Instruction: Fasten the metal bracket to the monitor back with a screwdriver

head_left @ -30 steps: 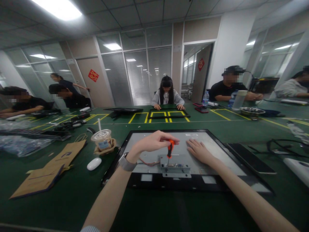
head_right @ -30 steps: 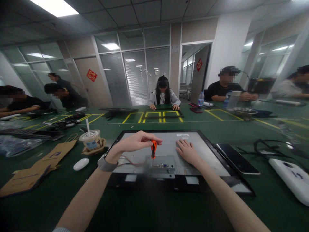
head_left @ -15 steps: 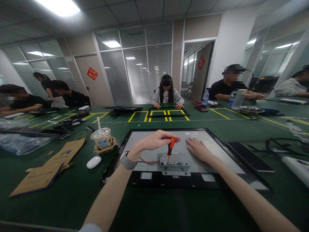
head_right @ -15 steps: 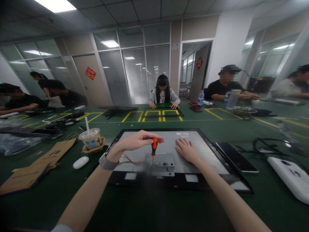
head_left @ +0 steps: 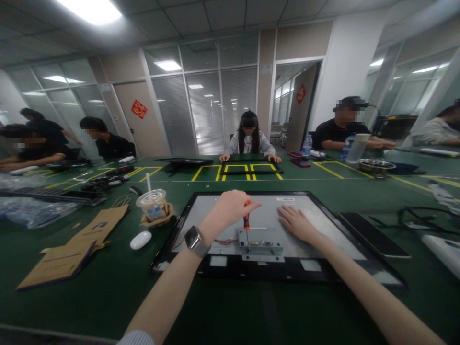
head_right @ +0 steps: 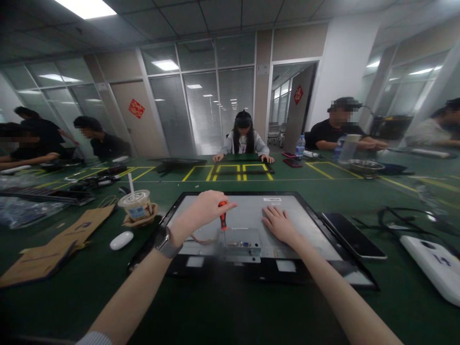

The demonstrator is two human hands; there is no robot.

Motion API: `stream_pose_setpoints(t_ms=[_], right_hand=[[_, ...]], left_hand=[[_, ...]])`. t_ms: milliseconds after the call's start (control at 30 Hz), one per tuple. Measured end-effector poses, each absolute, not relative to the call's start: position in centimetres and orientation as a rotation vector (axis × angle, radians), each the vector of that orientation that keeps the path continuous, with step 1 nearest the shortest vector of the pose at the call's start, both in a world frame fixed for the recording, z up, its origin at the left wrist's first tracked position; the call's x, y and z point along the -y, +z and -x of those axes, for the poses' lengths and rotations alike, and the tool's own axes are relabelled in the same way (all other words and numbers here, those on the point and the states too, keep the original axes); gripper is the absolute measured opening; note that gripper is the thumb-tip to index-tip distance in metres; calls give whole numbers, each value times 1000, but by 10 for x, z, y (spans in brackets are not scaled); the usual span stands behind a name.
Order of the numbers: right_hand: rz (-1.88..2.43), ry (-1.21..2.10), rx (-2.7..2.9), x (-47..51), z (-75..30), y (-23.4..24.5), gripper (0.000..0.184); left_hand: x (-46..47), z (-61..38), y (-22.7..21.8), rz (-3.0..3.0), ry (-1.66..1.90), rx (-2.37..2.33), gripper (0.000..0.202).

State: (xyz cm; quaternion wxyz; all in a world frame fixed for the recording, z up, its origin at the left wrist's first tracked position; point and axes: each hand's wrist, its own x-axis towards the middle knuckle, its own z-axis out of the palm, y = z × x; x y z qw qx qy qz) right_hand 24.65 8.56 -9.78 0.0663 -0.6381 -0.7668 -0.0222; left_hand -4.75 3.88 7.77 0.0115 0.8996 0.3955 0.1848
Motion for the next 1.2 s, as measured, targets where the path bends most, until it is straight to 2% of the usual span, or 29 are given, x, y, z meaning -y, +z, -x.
stream_pose_setpoints(t_ms=[100, 200, 333, 600, 1000, 1200], right_hand=[[1929, -72, 2314, -85, -246, -97, 58], [1895, -93, 2323, -85, -246, -96, 56], [1899, -100, 2312, -84, -246, -97, 57], [1916, -96, 2294, -85, -246, -98, 56], [1927, -87, 2301, -87, -248, -100, 56], [1936, -81, 2319, -87, -247, -99, 58]], left_hand=[[-30, 45, 80, -2885, 492, -1442, 52], [-23, 46, 84, -2908, 434, -1468, 40], [-19, 49, 88, -2915, 397, -1438, 35], [-18, 46, 88, -2931, 312, -1571, 60], [-25, 51, 84, -2748, 435, -1277, 31], [-24, 47, 82, -2832, 482, -1347, 52]])
